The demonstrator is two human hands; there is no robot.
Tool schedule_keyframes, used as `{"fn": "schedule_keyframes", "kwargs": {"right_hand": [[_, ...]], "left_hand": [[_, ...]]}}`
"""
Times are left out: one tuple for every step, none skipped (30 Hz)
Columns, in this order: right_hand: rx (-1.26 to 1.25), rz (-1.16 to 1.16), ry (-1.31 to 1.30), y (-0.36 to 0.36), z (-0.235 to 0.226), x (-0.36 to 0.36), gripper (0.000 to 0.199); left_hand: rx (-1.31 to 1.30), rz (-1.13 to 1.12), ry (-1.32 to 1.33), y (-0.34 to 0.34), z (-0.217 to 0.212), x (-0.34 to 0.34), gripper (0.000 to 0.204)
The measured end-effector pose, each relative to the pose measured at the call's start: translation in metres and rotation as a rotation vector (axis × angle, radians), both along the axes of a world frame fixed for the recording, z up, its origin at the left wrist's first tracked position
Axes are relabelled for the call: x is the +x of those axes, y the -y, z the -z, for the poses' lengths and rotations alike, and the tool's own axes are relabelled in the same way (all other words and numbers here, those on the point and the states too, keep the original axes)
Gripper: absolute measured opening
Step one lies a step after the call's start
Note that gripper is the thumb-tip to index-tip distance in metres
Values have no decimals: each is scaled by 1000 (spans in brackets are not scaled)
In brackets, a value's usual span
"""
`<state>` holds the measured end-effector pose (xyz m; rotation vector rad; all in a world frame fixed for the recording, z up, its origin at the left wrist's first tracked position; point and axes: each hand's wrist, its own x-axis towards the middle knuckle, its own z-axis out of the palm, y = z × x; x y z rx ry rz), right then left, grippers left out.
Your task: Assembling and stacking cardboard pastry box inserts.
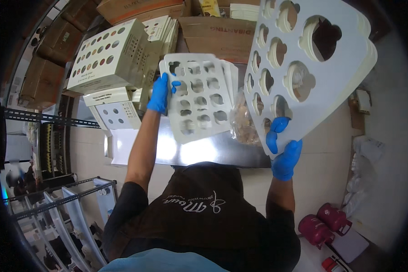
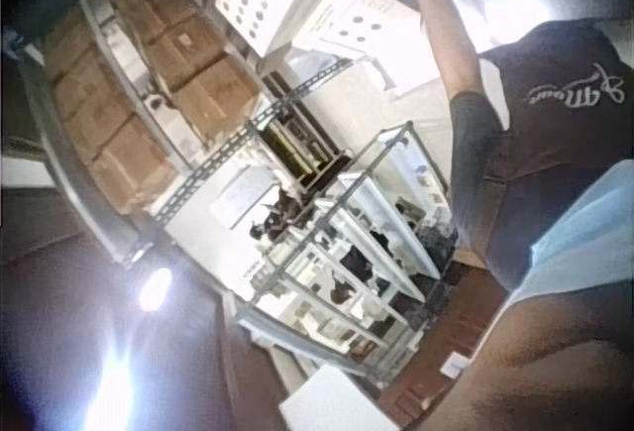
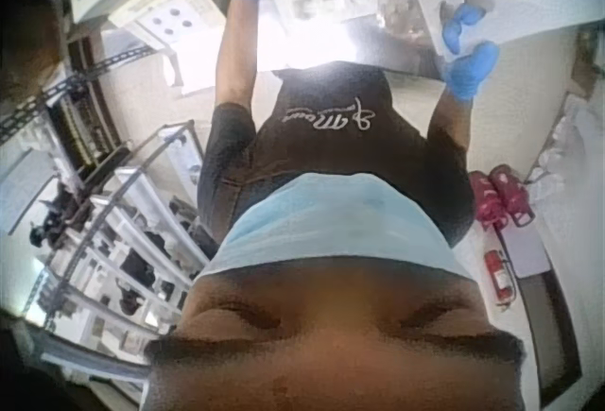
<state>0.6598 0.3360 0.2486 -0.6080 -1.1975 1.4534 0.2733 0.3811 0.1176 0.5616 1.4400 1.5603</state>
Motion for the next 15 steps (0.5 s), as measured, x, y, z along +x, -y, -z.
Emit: {"fn": "schedule_keyframes", "kwargs": {"right_hand": [[5,3,8,2,1,3,51],[2,16,13,4,1,4,51],[-1,25,16,6,3,4,50],[-1,17,23,8,5,4,50],[21,11,47,10,9,3,50],[41,3,70,11,10,3,50],[37,0,71,13,10,3,50],[-55,-63,50,19,13,4,49],[-147,-126,27,24,16,4,48],[-162,-119,22,28,25,2,48],[-161,-253,140,29,38,-1,45],[-160,-386,256,30,47,-6,43],[-179,-389,249,30,50,-19,43],[191,-319,360,29,52,-39,43],[559,-241,462,27,55,-52,45]], "left_hand": [[-73,65,-69,-17,-6,-6,41],[-147,125,-136,-29,-9,-9,45],[-145,120,-127,-37,-5,-11,45],[-278,129,-567,-41,0,-12,51],[-406,145,-1011,-46,2,-10,58],[-317,68,-1131,-39,9,-1,69],[-322,69,-1130,-30,14,3,69],[-186,65,-1111,-20,6,11,69],[-51,62,-1088,-7,-2,19,69],[-6,110,-1019,12,-7,19,56],[-20,122,-1019,32,-22,20,56],[-42,171,-808,53,-39,22,48],[-70,207,-598,77,-48,20,40],[-84,212,-457,106,-48,14,34],[-102,211,-312,134,-46,6,30]]}}
